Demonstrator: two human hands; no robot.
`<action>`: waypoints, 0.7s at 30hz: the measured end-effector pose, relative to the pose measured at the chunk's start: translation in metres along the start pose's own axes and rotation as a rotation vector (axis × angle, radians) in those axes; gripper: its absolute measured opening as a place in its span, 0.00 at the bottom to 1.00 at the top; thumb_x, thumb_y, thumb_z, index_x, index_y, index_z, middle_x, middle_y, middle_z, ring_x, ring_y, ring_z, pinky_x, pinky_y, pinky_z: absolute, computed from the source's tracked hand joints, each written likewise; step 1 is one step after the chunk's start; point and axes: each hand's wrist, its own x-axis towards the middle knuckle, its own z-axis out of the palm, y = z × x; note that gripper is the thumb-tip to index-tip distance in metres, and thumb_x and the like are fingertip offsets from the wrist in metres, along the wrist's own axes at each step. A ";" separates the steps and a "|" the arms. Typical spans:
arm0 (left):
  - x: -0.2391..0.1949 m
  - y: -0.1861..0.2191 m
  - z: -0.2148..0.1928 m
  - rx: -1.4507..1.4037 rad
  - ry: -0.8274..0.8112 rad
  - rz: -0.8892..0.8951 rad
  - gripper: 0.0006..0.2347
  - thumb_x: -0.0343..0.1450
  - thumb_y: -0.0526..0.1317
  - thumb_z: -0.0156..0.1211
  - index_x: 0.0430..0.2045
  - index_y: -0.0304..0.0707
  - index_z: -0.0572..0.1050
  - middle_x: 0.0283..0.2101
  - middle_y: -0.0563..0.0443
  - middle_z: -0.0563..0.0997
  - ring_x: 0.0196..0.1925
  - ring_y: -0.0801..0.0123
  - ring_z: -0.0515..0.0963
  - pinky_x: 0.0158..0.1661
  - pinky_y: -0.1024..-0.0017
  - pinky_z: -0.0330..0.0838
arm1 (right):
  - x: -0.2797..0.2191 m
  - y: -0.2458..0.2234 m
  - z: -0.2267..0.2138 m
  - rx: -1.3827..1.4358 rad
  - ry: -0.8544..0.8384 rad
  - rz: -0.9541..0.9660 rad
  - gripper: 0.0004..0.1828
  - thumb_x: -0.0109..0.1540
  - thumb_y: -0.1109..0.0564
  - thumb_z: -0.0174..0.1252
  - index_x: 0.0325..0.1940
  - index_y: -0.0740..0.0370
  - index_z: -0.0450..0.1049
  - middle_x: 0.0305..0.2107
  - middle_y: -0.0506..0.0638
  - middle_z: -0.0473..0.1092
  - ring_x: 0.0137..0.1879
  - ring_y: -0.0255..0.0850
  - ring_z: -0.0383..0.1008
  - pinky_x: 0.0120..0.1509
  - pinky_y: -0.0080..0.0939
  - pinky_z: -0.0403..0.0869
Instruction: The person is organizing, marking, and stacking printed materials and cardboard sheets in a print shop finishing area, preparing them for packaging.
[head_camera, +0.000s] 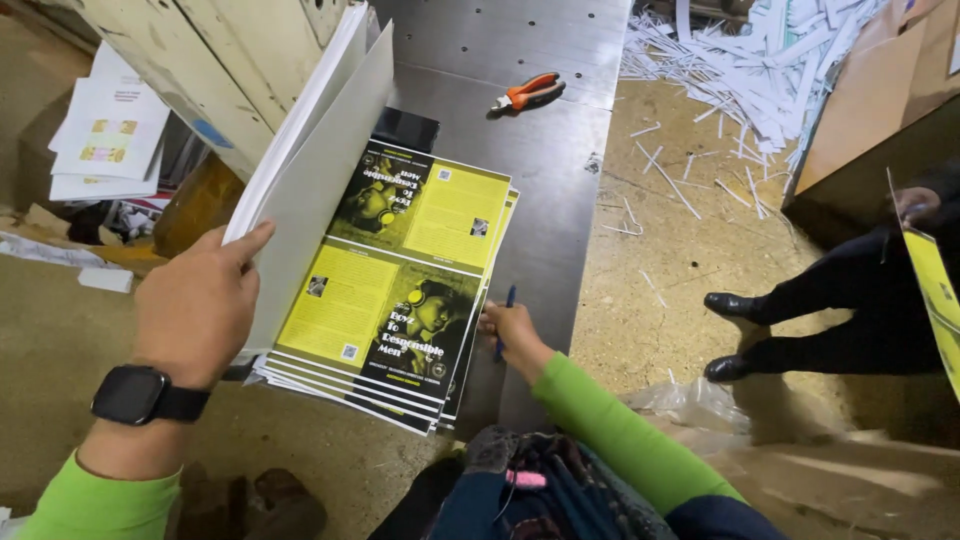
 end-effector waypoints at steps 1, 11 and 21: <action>0.000 0.001 0.001 0.014 -0.007 0.006 0.21 0.69 0.40 0.51 0.59 0.63 0.71 0.44 0.51 0.79 0.29 0.49 0.81 0.22 0.55 0.73 | 0.008 0.002 -0.001 -0.074 0.044 -0.015 0.09 0.67 0.55 0.50 0.34 0.57 0.62 0.22 0.48 0.65 0.23 0.36 0.65 0.20 0.31 0.57; -0.003 0.013 -0.001 0.006 -0.060 -0.010 0.20 0.70 0.40 0.50 0.57 0.64 0.71 0.52 0.52 0.78 0.28 0.47 0.82 0.24 0.53 0.76 | -0.010 -0.015 0.033 -0.555 0.180 -0.389 0.13 0.65 0.59 0.54 0.25 0.56 0.63 0.16 0.45 0.56 0.22 0.35 0.52 0.27 0.41 0.52; -0.005 0.026 -0.006 -0.049 -0.121 0.013 0.22 0.69 0.38 0.49 0.59 0.63 0.69 0.55 0.51 0.75 0.27 0.48 0.83 0.27 0.54 0.77 | -0.017 -0.036 0.038 -0.116 0.155 -0.056 0.13 0.68 0.55 0.46 0.54 0.60 0.66 0.26 0.48 0.58 0.25 0.38 0.57 0.23 0.37 0.64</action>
